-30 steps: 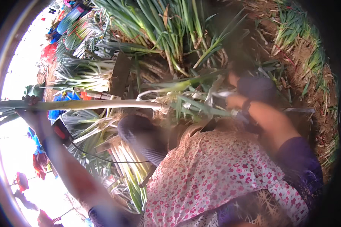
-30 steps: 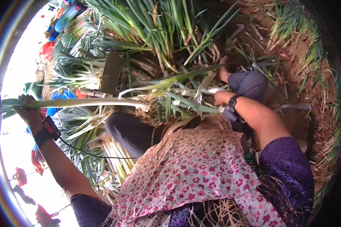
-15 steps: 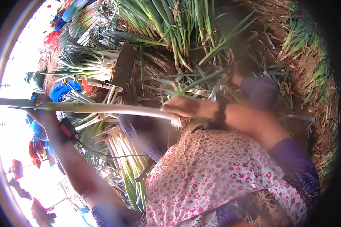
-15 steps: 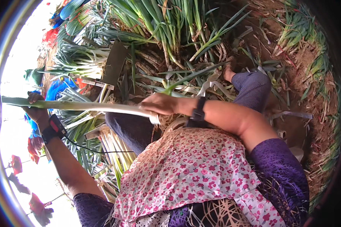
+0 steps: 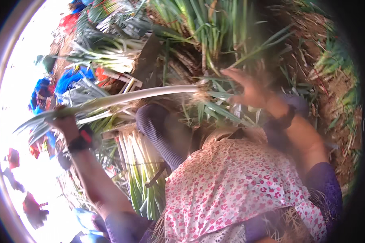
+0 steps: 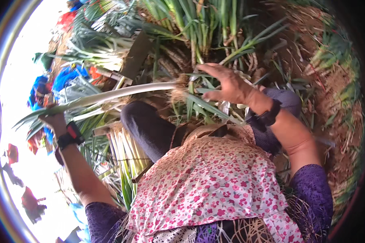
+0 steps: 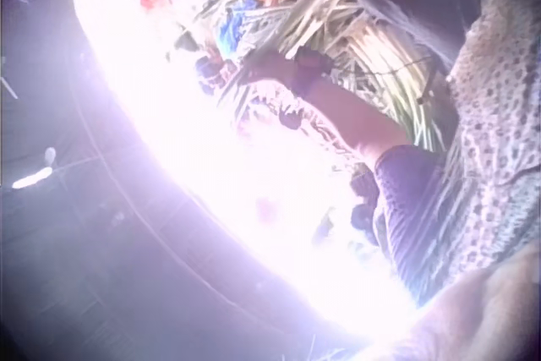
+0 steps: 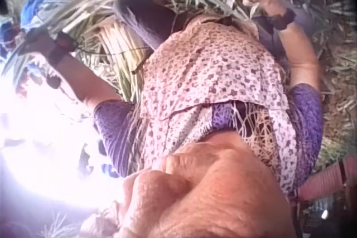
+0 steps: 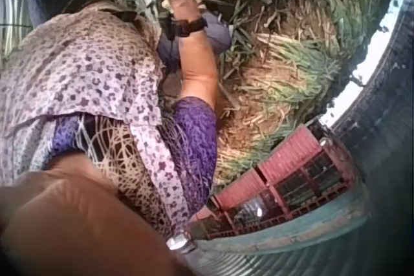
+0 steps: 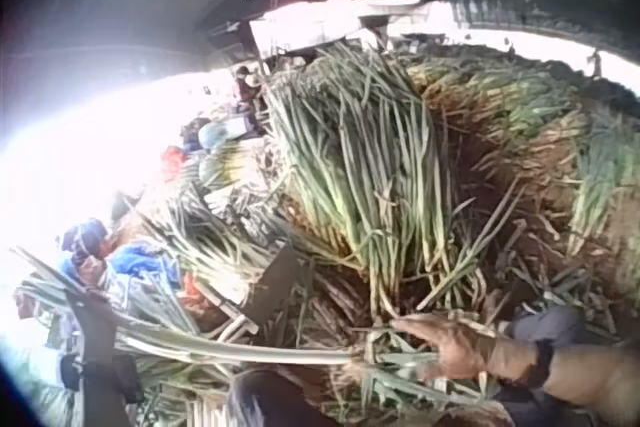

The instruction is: The person peels the outer layers from green onions by hand and places the cleaned onions into a metal tray. Once the tray is full, they trim the roots using a blade and secure the bundle with a red tie.

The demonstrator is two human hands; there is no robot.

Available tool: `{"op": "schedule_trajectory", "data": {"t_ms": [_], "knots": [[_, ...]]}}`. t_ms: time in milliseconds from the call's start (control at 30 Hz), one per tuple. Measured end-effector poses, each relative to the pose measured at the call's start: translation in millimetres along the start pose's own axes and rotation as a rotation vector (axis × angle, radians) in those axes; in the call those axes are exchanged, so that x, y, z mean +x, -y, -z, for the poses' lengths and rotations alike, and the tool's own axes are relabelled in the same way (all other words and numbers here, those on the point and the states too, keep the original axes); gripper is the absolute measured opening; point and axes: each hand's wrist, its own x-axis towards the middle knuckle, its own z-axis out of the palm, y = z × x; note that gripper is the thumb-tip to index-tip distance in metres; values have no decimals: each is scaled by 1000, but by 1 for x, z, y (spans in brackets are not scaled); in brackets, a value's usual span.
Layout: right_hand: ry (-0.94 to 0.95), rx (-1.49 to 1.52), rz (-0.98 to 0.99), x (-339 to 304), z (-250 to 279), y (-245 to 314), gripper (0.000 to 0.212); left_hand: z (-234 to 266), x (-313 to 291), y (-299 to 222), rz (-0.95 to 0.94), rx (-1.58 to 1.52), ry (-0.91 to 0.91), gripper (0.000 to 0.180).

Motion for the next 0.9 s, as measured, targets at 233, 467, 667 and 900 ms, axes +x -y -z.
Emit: {"op": "schedule_trajectory", "data": {"t_ms": [233,467,667,900], "knots": [[-31,49,187,72,-90,22,26,12,-139,-56,60,-418,135,64],[-132,14,336,169,-120,36,27,176,-311,-108,-88,840,-329,34],[112,73,-62,138,-134,-44,27,262,-432,-76,314,1287,-690,25],[135,-64,-336,25,-110,-127,25,308,-474,20,701,1541,-688,29]]}}
